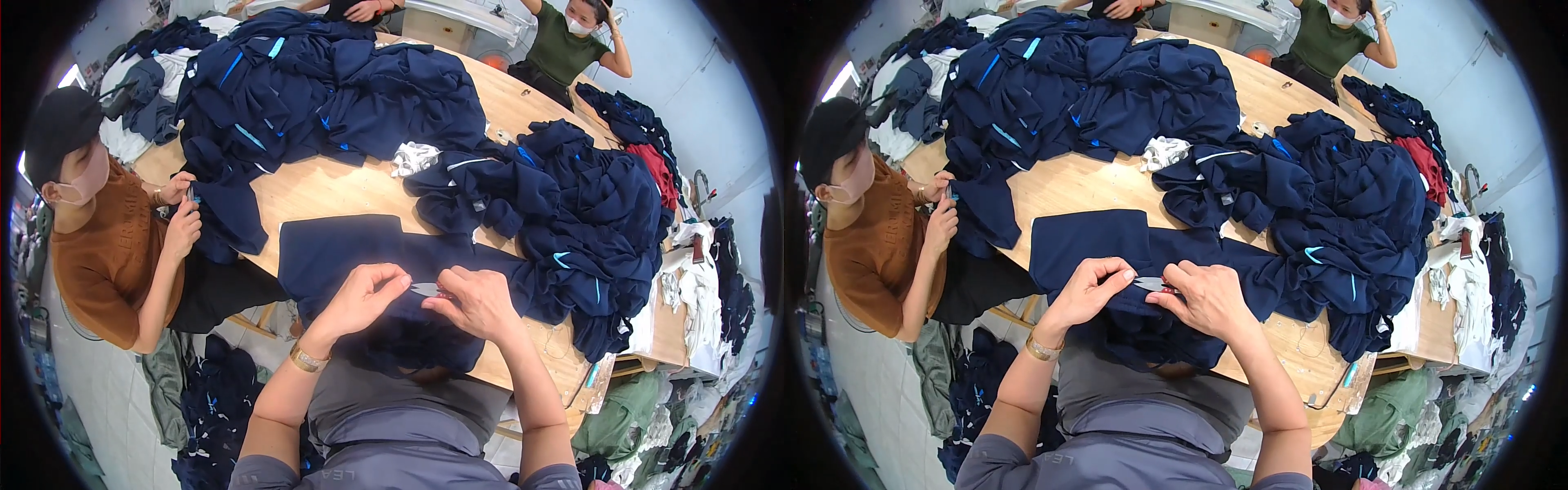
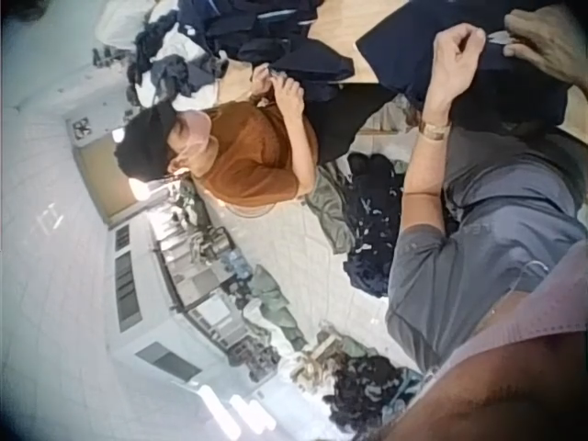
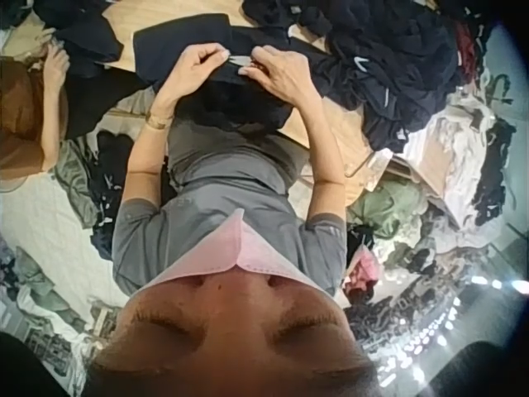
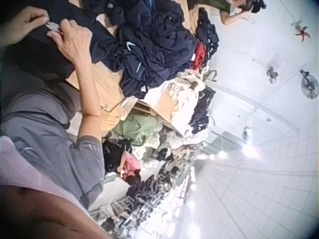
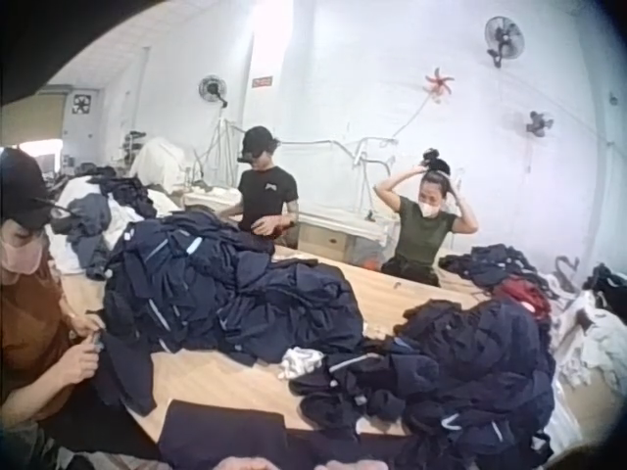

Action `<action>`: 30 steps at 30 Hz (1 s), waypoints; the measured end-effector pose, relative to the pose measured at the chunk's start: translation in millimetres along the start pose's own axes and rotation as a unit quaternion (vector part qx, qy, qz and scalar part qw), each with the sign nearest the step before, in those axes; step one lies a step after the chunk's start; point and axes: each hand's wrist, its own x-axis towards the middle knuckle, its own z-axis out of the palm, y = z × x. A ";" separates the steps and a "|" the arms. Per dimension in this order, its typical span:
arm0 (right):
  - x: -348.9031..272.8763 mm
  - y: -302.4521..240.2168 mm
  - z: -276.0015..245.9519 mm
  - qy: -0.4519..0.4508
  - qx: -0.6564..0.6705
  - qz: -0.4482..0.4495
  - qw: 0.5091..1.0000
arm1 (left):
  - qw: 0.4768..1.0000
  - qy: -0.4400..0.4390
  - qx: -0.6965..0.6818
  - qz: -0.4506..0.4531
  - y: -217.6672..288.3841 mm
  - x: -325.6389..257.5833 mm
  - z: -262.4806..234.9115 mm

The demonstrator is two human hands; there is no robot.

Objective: The recorder is trimming excess threads from blue garments using thread snips in a factory setting.

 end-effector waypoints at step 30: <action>-1.3 12.6 35.8 0.070 0.407 0.077 0.907 | 0.998 -0.020 -0.058 -0.016 -5.9 8.6 1.7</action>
